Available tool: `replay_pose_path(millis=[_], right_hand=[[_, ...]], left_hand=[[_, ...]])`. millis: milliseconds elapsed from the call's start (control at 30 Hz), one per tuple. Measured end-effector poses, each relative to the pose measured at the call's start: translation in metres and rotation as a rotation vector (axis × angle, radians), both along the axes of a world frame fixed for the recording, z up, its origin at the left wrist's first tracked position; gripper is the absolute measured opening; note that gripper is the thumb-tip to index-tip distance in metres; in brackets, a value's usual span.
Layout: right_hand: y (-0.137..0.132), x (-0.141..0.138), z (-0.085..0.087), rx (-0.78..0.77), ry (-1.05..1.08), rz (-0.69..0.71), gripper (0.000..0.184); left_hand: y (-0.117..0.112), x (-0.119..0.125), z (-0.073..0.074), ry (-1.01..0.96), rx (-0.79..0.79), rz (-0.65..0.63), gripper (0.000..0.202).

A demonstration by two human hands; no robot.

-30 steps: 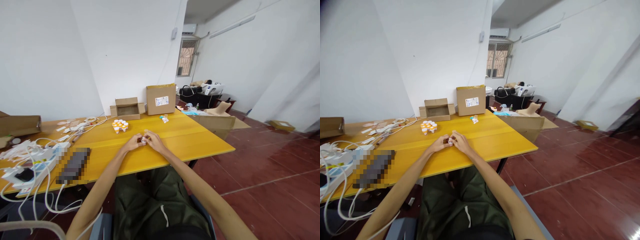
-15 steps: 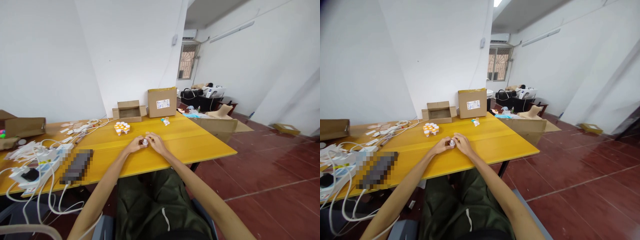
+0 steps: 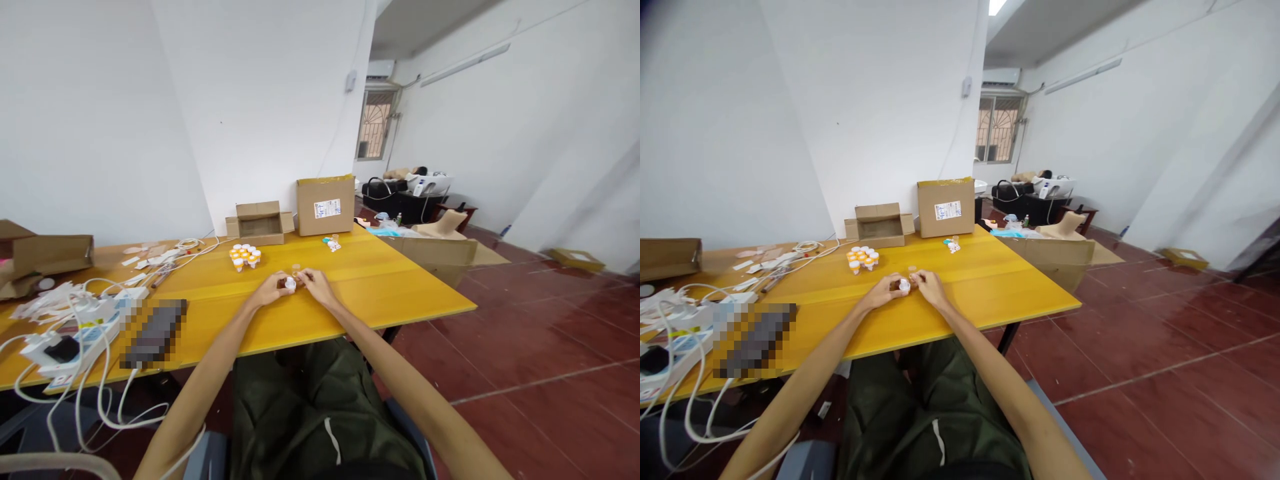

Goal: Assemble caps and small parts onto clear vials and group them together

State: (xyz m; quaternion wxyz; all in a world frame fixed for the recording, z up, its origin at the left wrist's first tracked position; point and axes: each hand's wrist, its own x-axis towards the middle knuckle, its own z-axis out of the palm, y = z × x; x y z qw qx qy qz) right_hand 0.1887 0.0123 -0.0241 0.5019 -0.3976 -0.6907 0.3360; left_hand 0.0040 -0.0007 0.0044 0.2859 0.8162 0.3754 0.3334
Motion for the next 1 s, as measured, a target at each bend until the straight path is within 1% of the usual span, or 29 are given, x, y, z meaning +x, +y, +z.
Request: replay_pose_path(millis=[200,433,533,667,800,900,1000], right_hand=[[0.001,0.000,0.001,-0.196,0.217,0.181,0.033],[-0.004,0.002,0.009,-0.400,0.388,0.243,0.026],[-0.007,-0.001,0.012,-0.436,0.381,0.262,0.027],[-0.009,-0.008,0.016,-0.448,0.312,0.279,0.026],[-0.011,-0.012,0.020,-0.465,0.276,0.252,0.027],[-0.012,-0.015,0.022,-0.471,0.261,0.242,0.030],[-0.012,-0.017,0.023,-0.496,0.244,0.239,0.037]], left_hand=[[0.000,-0.002,0.003,-0.076,0.037,0.072,0.020],[0.001,-0.001,0.005,-0.164,0.044,0.154,0.029],[0.000,0.001,0.005,-0.167,0.021,0.149,0.029],[0.000,0.000,0.005,-0.173,0.006,0.161,0.029],[0.000,0.000,0.004,-0.192,-0.012,0.165,0.028],[0.000,0.000,0.003,-0.221,-0.027,0.152,0.028],[-0.001,0.001,0.002,-0.252,-0.041,0.136,0.028]])
